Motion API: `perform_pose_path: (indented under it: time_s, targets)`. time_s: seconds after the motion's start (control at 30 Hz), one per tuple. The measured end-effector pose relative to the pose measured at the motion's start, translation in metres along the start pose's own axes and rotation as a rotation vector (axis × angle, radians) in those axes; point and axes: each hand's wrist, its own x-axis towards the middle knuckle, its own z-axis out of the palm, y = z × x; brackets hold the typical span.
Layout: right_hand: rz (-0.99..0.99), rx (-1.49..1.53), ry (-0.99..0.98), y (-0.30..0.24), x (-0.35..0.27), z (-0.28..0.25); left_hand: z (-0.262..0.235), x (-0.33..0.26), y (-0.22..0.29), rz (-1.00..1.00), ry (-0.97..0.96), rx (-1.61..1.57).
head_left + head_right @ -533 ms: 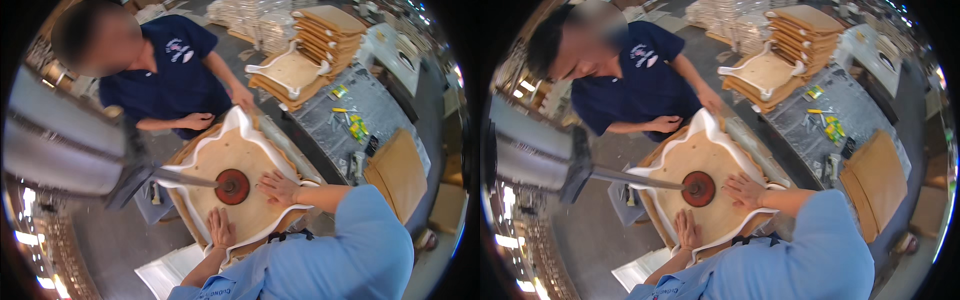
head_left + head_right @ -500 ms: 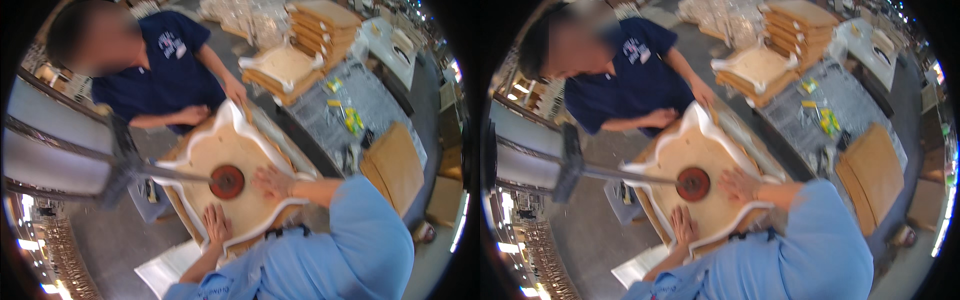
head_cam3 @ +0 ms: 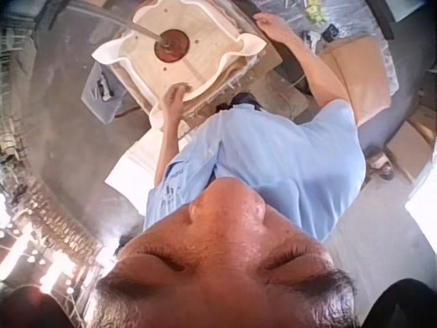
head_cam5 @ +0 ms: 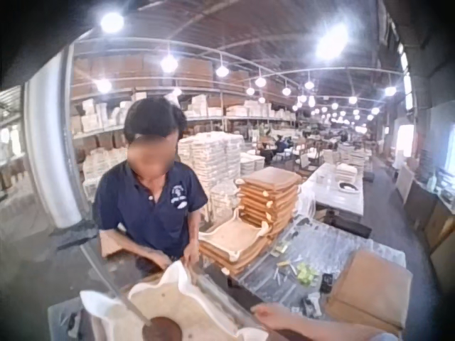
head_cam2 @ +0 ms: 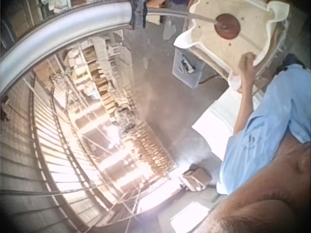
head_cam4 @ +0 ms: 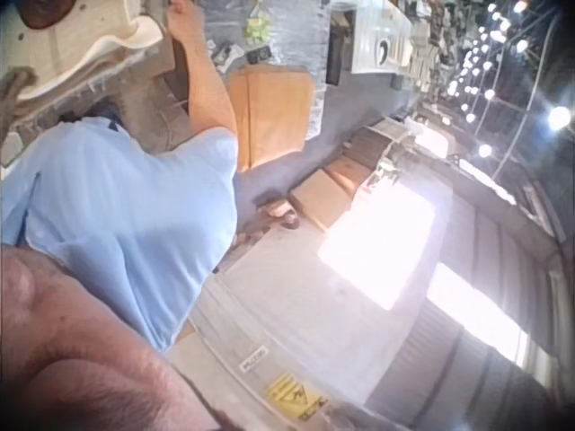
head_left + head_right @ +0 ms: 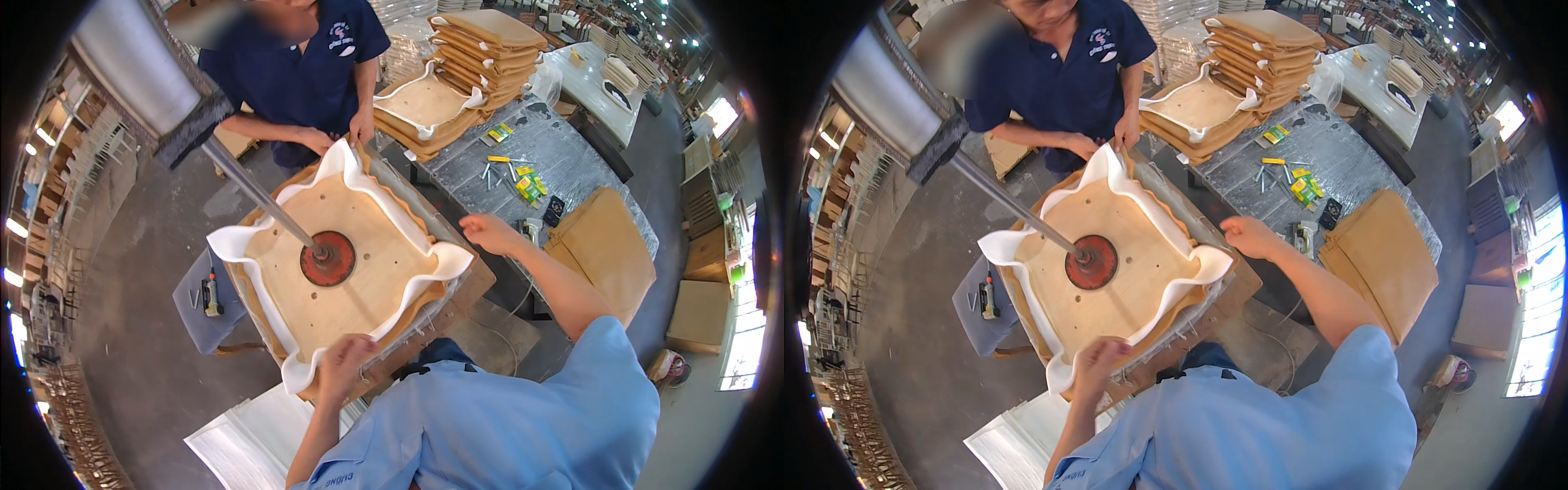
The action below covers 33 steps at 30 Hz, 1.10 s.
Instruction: The person places a white fabric cover over a wooden chair seat, aligns it, and uses a staple gun to secure the fabric to the underside of the seat. The person repeats this process for multiple chair seats.
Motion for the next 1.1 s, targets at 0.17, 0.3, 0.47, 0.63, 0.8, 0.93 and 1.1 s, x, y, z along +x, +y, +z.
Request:
perform_pose_path:
  time_s: [0.17, 0.3, 0.47, 0.63, 0.8, 0.93, 1.1]
  targets:
    - [0.329, 0.237, -0.351, 0.01, -0.024, -0.002, 0.075, 0.009, -0.036, -0.272, -0.443, 0.016]
    - [0.447, 0.12, -0.452, 0.0, 0.003, 0.012, 0.12, 0.05, -0.059, -0.47, -0.513, -0.25]
    - [0.631, 0.155, -0.745, -0.003, 0.018, 0.028, 0.168, 0.089, -0.045, -0.644, -0.323, -0.721]
    - [0.657, 0.187, -0.808, 0.011, 0.01, 0.033, 0.197, 0.108, -0.046, -0.64, 0.072, -1.003]
    - [0.85, 0.217, -0.914, 0.011, 0.02, 0.032, 0.219, 0.124, -0.03, -0.715, 0.426, -1.005]
    - [0.724, 0.131, -0.95, 0.009, 0.021, 0.032, 0.215, 0.134, -0.02, -0.735, 0.414, -1.05]
    - [0.546, 0.04, -0.892, -0.002, 0.018, 0.029, 0.215, 0.138, -0.005, -0.803, 0.513, -0.965]
